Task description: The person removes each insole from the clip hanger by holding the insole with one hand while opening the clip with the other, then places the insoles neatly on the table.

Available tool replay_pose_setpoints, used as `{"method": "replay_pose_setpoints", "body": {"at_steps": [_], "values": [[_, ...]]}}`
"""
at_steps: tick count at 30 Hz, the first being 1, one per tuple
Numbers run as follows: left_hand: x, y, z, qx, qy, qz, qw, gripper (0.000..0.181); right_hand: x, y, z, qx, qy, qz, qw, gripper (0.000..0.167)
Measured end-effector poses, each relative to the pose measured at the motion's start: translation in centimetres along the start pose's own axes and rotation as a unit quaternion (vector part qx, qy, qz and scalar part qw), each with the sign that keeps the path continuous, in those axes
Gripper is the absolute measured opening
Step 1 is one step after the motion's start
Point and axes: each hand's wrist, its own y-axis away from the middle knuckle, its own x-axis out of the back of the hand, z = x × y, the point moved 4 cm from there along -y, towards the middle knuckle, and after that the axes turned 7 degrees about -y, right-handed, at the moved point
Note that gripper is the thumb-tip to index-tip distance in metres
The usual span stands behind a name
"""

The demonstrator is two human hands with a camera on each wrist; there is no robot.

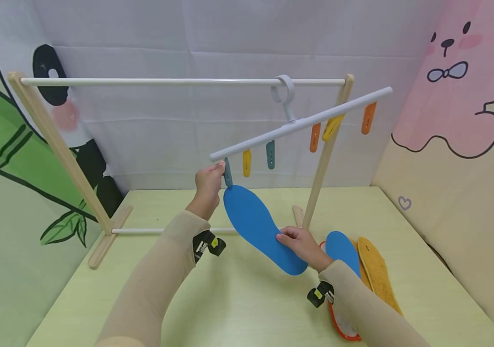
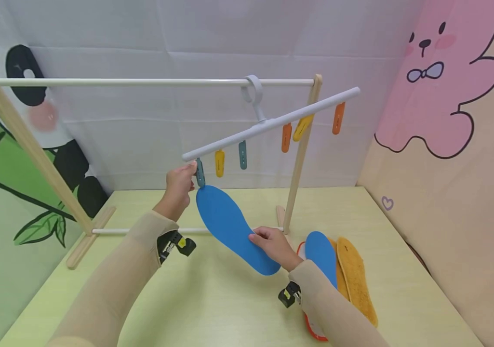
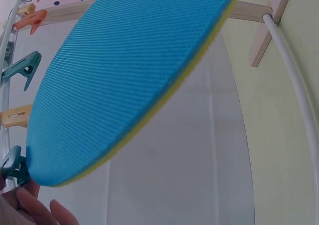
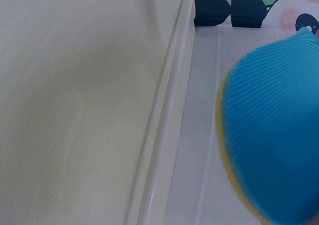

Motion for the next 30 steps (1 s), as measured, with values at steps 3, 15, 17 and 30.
{"method": "replay_pose_setpoints", "body": {"at_steps": [3,15,17,30], "values": [[0.0,-0.1,0.0,-0.001,-0.001,-0.002,1.0000,0.036,0.1,0.0,-0.2,-0.002,0.002,0.001,1.0000,0.025],[0.1,0.0,0.1,0.000,0.005,0.000,1.0000,0.031,-0.1,0.3,0.7,-0.008,-0.007,-0.016,0.9998,0.024],[0.1,0.1,0.1,0.000,0.003,0.000,1.0000,0.030,-0.1,0.4,1.0,-0.007,-0.012,-0.017,0.9998,0.024],[-0.1,0.0,-0.1,0.006,0.001,-0.001,1.0000,0.030,0.8,1.0,1.4,-0.010,0.024,0.008,0.9996,0.023]]}}
